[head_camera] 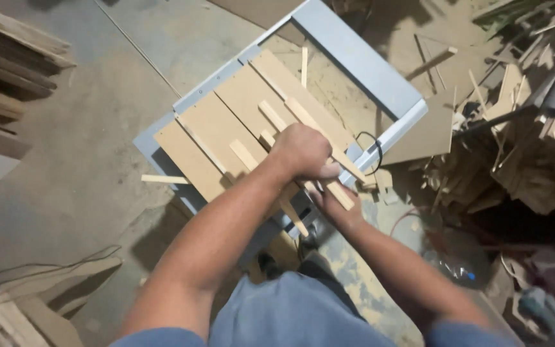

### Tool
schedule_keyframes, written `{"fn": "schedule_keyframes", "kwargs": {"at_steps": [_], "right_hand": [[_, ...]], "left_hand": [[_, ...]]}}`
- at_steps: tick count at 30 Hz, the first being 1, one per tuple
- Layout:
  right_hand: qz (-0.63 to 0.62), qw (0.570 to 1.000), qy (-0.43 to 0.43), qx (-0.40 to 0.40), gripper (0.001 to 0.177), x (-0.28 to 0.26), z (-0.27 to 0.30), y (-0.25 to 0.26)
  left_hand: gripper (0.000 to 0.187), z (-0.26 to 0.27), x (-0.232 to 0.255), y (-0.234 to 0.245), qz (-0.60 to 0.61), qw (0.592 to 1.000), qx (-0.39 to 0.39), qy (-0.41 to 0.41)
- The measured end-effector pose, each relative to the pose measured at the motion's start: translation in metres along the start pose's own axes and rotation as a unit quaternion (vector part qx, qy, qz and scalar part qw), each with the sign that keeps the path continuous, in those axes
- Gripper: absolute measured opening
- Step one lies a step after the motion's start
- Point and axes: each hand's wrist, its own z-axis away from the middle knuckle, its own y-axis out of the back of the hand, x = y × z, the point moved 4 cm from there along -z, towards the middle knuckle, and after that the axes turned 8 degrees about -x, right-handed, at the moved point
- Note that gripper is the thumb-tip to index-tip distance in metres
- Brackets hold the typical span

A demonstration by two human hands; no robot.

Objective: Sanding wooden slats and assembling them into a cross-shaped wooden structure.

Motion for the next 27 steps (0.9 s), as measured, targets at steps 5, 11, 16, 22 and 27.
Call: {"fn": "schedule_keyframes", "kwargs": {"at_steps": [5,11,16,22,27], "right_hand": [[0.027,0.999,0.012,0.037,0.052,0.004,-0.013,-0.018],[-0.013,0.991,0.098,0.087,0.032,-0.006,-0.037,-0.028],[0.044,0.985,0.093,0.138,0.034,-0.013,0.008,0.008],[0.009,0.999,0.038,0.036,0.049,-0.005,-0.014,-0.014],[-0.093,0.996,-0.008,0.002,0.057,-0.025,-0.010,0.019]], "left_hand": [[0.038,0.002,-0.005,-0.010,-0.010,0.999,0.032,-0.005],[0.043,-0.017,-0.006,-0.018,0.010,0.999,0.039,-0.013],[0.033,-0.005,-0.010,0.004,0.000,1.000,0.028,-0.001],[0.029,0.009,-0.004,-0.001,-0.010,0.999,0.034,-0.007],[0.028,0.005,-0.008,-0.007,-0.014,1.000,0.027,-0.005]]}}
